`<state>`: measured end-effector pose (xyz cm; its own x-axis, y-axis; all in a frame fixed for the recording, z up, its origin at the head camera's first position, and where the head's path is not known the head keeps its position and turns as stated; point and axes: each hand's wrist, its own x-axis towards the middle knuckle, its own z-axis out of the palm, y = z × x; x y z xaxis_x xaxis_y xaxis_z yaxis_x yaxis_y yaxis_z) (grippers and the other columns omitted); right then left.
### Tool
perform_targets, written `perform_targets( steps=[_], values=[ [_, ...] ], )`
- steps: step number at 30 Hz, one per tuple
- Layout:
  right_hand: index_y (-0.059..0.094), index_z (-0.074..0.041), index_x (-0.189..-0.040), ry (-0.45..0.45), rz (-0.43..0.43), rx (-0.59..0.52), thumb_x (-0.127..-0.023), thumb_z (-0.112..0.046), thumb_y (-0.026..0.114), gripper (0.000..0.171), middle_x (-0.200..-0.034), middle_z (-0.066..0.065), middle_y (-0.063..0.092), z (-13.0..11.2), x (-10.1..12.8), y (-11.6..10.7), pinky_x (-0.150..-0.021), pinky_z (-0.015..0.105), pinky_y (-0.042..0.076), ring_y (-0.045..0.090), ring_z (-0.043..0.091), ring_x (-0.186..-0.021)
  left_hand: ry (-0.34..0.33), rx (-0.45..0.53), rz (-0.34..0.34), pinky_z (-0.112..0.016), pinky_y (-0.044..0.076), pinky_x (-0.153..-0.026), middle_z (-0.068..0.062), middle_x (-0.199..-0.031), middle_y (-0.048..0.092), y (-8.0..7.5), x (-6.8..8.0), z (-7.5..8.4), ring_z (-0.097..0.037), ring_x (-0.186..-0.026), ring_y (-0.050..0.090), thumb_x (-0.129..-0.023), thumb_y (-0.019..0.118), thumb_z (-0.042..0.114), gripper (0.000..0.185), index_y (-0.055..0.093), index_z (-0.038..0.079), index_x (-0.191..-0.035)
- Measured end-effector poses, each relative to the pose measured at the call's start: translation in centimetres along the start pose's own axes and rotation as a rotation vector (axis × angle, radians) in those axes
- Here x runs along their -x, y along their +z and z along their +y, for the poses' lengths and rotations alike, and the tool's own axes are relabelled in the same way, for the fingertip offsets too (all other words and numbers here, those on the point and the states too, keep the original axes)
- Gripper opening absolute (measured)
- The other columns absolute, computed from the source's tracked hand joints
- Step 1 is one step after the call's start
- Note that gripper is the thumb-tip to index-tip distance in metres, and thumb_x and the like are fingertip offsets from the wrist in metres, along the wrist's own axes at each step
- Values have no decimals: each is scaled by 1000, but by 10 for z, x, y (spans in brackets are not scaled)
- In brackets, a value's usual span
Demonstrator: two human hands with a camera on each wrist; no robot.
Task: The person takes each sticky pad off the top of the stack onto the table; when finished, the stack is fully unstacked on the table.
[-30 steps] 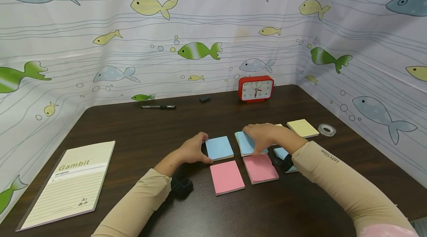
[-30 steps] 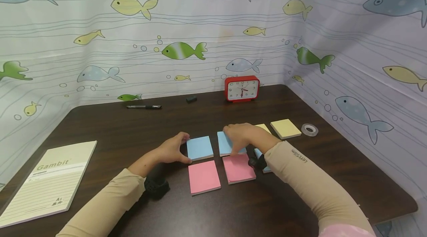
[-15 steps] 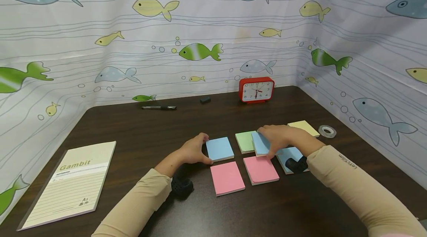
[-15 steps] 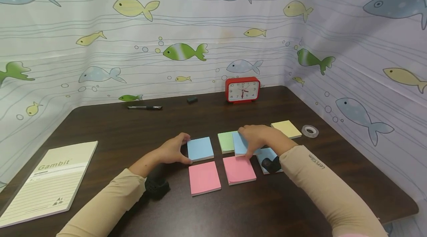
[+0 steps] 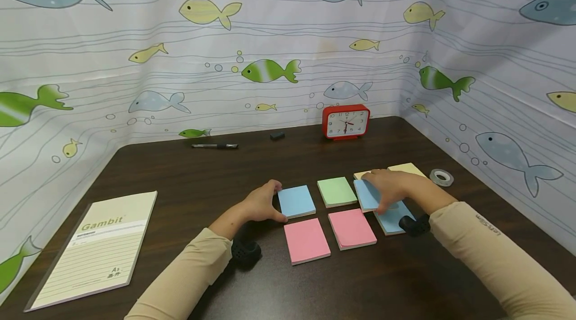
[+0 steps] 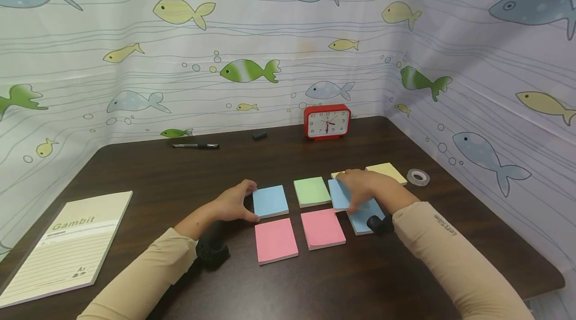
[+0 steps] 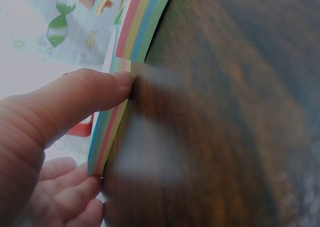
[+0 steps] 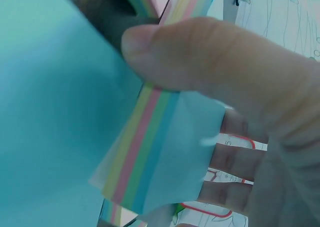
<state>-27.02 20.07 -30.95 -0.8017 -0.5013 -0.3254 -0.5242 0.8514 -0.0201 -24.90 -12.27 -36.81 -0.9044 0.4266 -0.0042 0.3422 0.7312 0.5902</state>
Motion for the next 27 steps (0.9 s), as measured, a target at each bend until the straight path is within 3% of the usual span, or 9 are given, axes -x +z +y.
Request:
perform_targets(
  steps=[27],
  values=[
    [42, 7, -118, 75, 124, 66, -51, -31, 82, 87, -106, 23, 48, 44, 47, 19, -73, 51, 40, 45, 40, -94, 2, -6, -4, -39, 35, -87, -14, -121, 45, 0, 1, -1, -26, -109, 45, -62, 79, 28, 77, 38, 1, -121]
  ],
)
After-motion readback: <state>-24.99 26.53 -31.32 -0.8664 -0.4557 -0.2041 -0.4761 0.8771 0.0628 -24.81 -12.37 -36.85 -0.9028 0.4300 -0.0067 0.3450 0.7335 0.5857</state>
